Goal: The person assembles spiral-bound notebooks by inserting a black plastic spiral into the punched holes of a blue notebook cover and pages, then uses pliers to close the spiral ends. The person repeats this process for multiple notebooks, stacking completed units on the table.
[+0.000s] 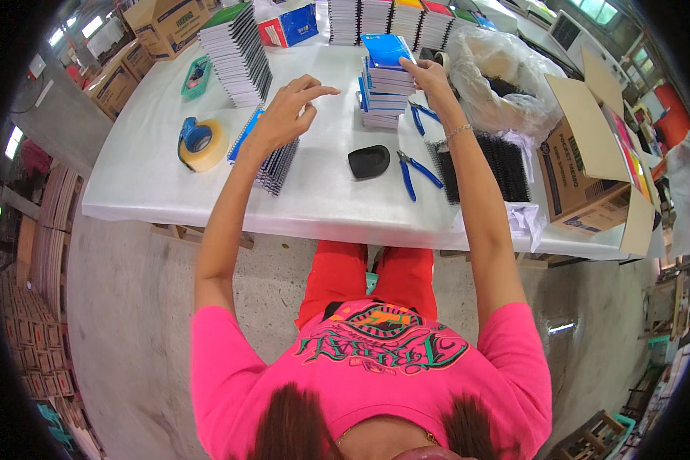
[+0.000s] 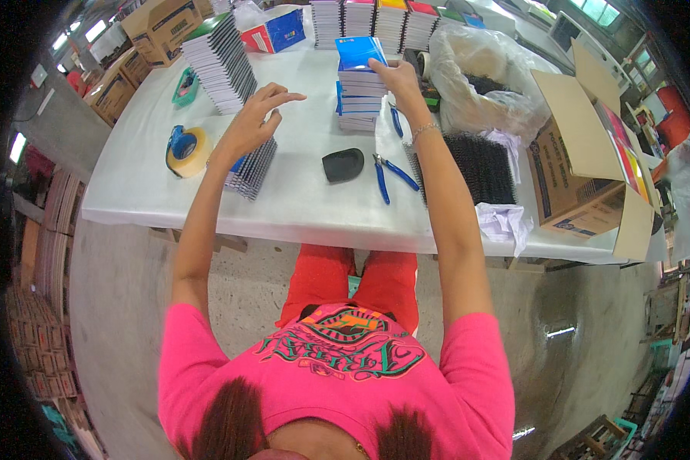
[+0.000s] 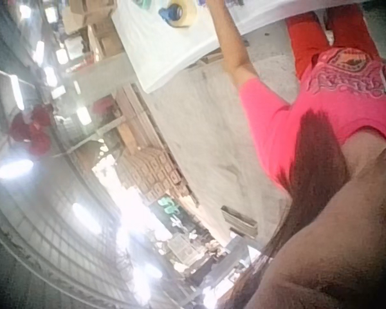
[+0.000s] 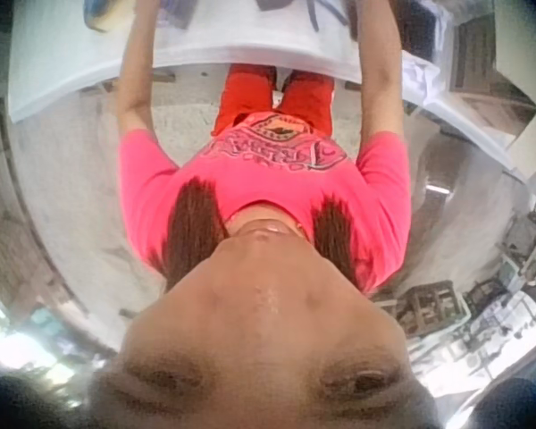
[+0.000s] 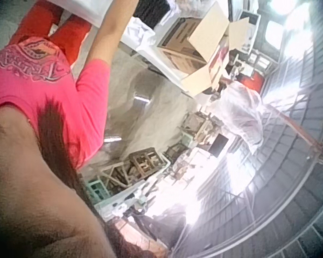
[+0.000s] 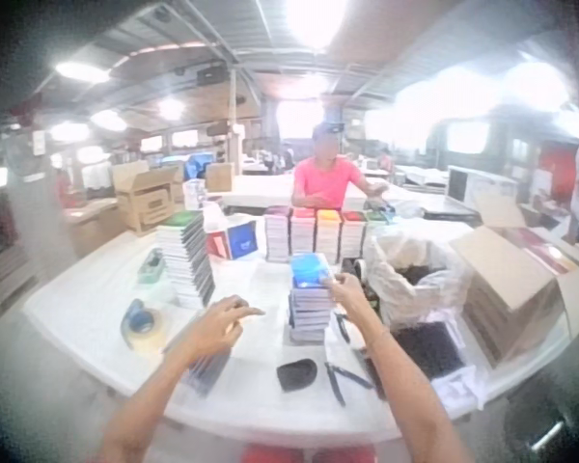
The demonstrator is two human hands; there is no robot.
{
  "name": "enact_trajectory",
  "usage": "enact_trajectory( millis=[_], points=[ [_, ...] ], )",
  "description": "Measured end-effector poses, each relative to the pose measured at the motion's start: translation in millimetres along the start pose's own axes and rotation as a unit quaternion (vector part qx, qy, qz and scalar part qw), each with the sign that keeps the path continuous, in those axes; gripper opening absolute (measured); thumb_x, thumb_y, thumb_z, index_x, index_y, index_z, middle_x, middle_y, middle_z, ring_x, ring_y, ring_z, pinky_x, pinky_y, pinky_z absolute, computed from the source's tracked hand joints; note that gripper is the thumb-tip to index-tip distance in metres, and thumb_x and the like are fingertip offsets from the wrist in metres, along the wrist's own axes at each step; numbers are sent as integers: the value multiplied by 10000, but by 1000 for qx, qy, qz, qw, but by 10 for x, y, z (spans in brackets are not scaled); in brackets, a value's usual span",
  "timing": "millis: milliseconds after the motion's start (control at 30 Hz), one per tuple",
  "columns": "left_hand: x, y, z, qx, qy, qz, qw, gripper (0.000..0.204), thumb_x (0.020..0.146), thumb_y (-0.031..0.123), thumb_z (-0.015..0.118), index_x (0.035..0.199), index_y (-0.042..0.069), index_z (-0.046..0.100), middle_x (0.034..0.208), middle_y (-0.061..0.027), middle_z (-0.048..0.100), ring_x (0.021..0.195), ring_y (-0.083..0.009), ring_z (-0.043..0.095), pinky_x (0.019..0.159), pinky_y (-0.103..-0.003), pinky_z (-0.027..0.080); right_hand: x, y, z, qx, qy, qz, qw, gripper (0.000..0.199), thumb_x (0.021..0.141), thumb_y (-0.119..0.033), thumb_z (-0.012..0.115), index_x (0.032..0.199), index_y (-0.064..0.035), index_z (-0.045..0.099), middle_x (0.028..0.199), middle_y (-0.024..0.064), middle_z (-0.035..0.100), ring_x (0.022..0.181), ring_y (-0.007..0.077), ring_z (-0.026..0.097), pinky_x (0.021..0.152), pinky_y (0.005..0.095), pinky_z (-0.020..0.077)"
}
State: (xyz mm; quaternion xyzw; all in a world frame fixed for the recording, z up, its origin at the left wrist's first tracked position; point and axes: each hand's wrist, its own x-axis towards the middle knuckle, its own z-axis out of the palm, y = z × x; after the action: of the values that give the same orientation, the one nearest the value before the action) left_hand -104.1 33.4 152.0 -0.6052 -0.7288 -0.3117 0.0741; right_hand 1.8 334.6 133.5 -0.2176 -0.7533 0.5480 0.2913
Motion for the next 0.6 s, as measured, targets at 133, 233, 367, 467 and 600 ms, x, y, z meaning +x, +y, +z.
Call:
enact_trajectory(
  millis=[133,233,367,467,600],
  points=[
    [45,251,-8,-79,41,3,996,465,857,-7,484,1265,150,641,1114,-112,541,1071,-275,548,989,-384,438,170,50,-89,-2,75,-30,997,431,818,-269,773,1043,63,612,889,103,662,772,154,617,680,286,491],
    [106,507,12,-98,94,16,991,464,875,-14,501,1283,162,635,1152,-103,540,1104,-275,540,998,-382,432,169,137,-201,-25,174,-177,968,312,799,-157,749,988,57,623,868,137,682,704,183,629,671,330,505],
    [-8,862,-29,-15,197,54,979,485,881,-9,552,1326,178,604,1225,-84,537,1185,-262,520,1048,-418,391,-579,-302,-124,-84,131,-221,963,287,799,-80,732,1063,-9,645,939,130,705,752,194,649,716,339,526],
    [-85,1100,0,114,200,91,969,521,885,3,578,1367,200,561,1254,-67,540,1178,-252,529,1115,-489,287,-1255,-466,-14,-112,64,-198,972,313,785,-20,726,1089,-31,650,973,128,711,726,203,631,690,334,504],
    [-274,1201,249,173,83,42,981,446,897,103,628,1330,200,579,1175,-16,609,1122,-198,571,1154,-553,178,-1778,-356,53,-99,-15,-247,964,262,786,72,625,1036,-9,629,924,166,665,796,267,635,754,351,502]
  ],
)
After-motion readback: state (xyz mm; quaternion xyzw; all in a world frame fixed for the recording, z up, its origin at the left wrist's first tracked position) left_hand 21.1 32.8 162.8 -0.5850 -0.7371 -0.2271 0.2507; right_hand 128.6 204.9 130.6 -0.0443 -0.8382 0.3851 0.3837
